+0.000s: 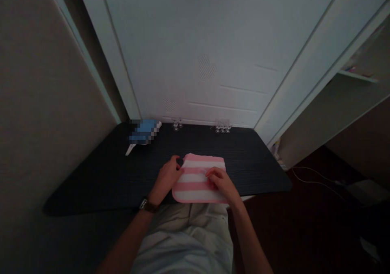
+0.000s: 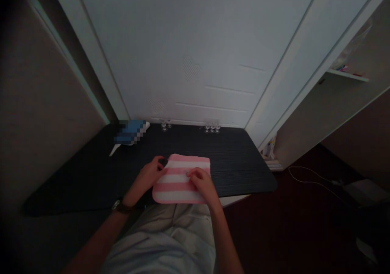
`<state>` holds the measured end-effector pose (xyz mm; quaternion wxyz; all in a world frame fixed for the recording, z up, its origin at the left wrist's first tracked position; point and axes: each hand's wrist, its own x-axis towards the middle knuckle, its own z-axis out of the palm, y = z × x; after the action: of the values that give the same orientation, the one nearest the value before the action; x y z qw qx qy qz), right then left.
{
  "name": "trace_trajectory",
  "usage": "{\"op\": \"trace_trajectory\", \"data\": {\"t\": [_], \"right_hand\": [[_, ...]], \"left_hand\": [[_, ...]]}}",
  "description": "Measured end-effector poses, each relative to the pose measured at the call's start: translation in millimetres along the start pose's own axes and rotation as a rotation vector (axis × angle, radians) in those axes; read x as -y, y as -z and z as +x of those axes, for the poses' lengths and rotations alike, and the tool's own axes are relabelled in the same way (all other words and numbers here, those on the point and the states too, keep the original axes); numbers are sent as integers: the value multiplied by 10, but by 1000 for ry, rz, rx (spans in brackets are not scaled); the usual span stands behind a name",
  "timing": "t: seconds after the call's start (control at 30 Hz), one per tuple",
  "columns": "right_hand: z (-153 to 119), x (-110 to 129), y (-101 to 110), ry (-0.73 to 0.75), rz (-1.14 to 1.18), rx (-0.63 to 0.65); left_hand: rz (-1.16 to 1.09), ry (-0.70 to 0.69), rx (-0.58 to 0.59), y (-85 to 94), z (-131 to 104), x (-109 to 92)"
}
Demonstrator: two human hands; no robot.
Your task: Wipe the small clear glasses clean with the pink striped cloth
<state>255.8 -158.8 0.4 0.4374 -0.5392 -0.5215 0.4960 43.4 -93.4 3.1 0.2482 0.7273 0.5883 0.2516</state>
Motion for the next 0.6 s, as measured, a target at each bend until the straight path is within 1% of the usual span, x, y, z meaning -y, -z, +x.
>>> {"op": "trace_trajectory", "data": {"t": [0.1,0.23,0.37,0.47,0.6], "right_hand": [[46,-10,-128,63,-95,-90],[126,24,-365,147,-187,-187],[171,23,-564,183,-251,-251],[157,6,-631,203,-294,-279],[114,-6,-634,257,-333,-277]], "left_hand": [[-100,16,21,-12,44,21],[-295,-27,71,-12,56,37],[-481,-40,60,20,17,20],[-583,-31,41,59,-18,-18],[-655,-6,19,93,-35,-68]]}}
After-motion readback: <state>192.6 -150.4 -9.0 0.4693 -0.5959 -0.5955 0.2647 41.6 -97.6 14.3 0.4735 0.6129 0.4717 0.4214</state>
